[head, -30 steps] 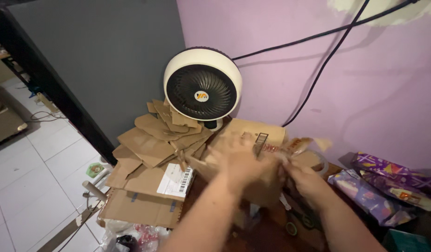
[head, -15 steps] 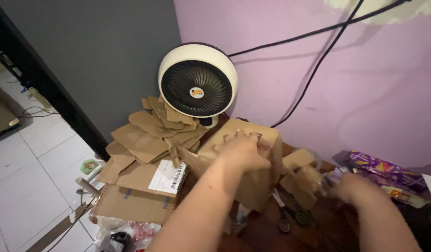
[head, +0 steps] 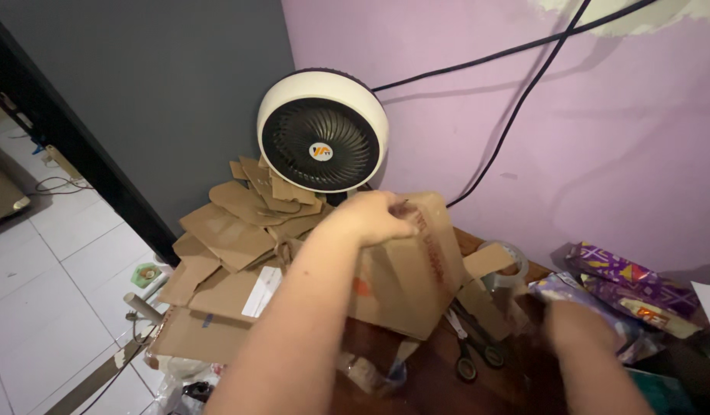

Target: The person unpacks cardboard shipping boxes at a table, pulling out plastic-wrapped contents and setting them aside. They tear open and flatten the empty boxes by hand, occasionally using scissors, and stack the flattened cardboard pieces into a pile on the table.

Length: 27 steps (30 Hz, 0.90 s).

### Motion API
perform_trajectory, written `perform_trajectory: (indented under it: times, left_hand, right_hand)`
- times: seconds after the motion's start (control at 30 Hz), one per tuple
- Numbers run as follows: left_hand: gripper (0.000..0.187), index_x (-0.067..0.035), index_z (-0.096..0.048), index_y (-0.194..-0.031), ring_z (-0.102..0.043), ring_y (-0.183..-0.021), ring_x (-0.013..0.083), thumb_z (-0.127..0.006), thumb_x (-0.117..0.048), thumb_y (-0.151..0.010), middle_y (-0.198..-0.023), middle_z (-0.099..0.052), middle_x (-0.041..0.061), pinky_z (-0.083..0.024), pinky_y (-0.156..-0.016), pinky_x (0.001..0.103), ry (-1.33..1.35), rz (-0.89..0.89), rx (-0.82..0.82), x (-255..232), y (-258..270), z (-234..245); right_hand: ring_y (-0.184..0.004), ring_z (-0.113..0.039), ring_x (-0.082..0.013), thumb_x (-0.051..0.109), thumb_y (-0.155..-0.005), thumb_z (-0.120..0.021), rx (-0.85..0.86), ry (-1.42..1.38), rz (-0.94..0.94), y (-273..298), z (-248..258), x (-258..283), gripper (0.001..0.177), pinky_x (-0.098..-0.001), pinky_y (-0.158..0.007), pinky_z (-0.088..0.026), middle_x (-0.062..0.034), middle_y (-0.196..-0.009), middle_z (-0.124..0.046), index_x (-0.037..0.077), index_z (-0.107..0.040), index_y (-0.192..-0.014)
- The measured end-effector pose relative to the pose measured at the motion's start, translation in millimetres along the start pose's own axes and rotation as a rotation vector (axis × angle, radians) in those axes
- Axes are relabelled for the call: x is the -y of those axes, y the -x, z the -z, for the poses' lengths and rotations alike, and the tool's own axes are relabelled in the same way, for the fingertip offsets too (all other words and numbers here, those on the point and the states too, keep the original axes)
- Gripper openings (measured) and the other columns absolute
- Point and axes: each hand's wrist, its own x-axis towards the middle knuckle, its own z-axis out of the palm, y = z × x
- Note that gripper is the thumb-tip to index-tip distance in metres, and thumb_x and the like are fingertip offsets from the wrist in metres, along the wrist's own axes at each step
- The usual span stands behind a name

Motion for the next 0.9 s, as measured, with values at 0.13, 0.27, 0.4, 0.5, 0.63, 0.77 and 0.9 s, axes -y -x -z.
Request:
perform_trajectory:
  times: [0.13, 0.27, 0.4, 0.5, 0.63, 0.77, 0.9]
  left_hand:
    - [0.062, -0.006, -0.068, -0.128, -0.07, -0.116, 0.0279, -0.077, -0.037, -0.075, -0.125, -0.072, 0.015, -0.054, -0.099, 0.036, 0.183, -0.035, -0.093, 7.7, 2.6, 3.9]
    - [0.056, -0.006, -0.07, -0.126, -0.069, -0.117, 0.0275, -0.076, -0.037, -0.08, -0.125, -0.072, 0.015, -0.052, -0.1, 0.036, 0.241, -0.01, -0.151, 11.0, 1.7, -0.1]
    - [0.052, -0.006, -0.073, -0.122, -0.071, -0.113, 0.028, -0.076, -0.037, -0.08, -0.12, -0.074, 0.016, -0.054, -0.099, 0.036, 0.256, 0.026, -0.184, 15.5, -1.5, -0.4]
    - [0.052, -0.005, -0.074, -0.12, -0.073, -0.109, 0.0278, -0.077, -0.037, -0.078, -0.116, -0.076, 0.016, -0.055, -0.096, 0.036, 0.279, -0.004, -0.217, 15.7, 1.8, -1.8]
    - [0.05, -0.006, -0.074, -0.118, -0.074, -0.105, 0.0277, -0.076, -0.037, -0.079, -0.113, -0.076, 0.016, -0.055, -0.094, 0.036, 0.32, 0.011, -0.282, 9.8, 13.7, -7.1]
    - [0.041, -0.007, -0.078, -0.11, -0.076, -0.099, 0.0261, -0.073, -0.037, -0.082, -0.103, -0.08, 0.015, -0.056, -0.089, 0.035, 0.515, 0.081, -0.411, 18.9, 25.3, -3.4]
    - [0.038, -0.005, -0.079, -0.105, -0.077, -0.094, 0.0278, -0.066, -0.036, -0.086, -0.095, -0.081, 0.015, -0.057, -0.085, 0.036, 0.56, 0.082, -0.454, 48.8, 40.6, 2.2]
  right_hand:
    - [-0.135, -0.062, -0.0286, 0.033, -0.087, -0.078, 0.155, 0.18, 0.066, -16.0, -7.2, 10.4, 0.048, -0.0429, -0.113, -0.048, -0.0082, -0.144, -0.065, 0.018, -0.072, -0.133]
    - [-0.134, -0.06, -0.0306, 0.037, -0.09, -0.073, 0.092, 0.186, 0.044, 15.8, 34.9, 33.8, 0.051, -0.045, -0.111, -0.047, -0.0104, -0.144, -0.062, 0.019, -0.067, -0.137]
    - [-0.133, -0.062, -0.0322, 0.05, -0.089, -0.076, 0.063, 0.001, 0.023, 61.4, 72.4, 52.5, 0.065, -0.0441, -0.109, -0.051, -0.0129, -0.142, -0.064, 0.022, -0.06, -0.145]
    - [-0.127, -0.065, -0.0322, 0.051, -0.1, -0.057, -0.032, -0.302, 0.245, 63.5, 63.1, 85.2, 0.053, -0.0437, -0.108, -0.05, -0.0146, -0.135, -0.069, 0.022, -0.06, -0.145]
    - [-0.123, -0.062, -0.0214, 0.049, -0.099, -0.055, 0.319, -1.401, 0.451, 61.0, 20.1, 106.1, 0.054, -0.0369, -0.105, -0.044, -0.0063, -0.135, -0.07, 0.011, -0.065, -0.136]
    - [-0.101, -0.054, -0.0192, 0.041, -0.102, -0.061, 0.069, -1.403, 0.486, 64.1, 38.6, 105.3, 0.047, -0.0357, -0.087, -0.041, -0.005, -0.111, -0.064, 0.007, -0.066, -0.134]
    - [-0.079, -0.043, -0.0172, 0.029, -0.1, -0.063, 0.008, -1.395, 0.547, 85.4, 90.1, 98.1, 0.042, -0.0315, -0.07, -0.037, -0.0016, -0.093, -0.056, 0.012, -0.068, -0.138]
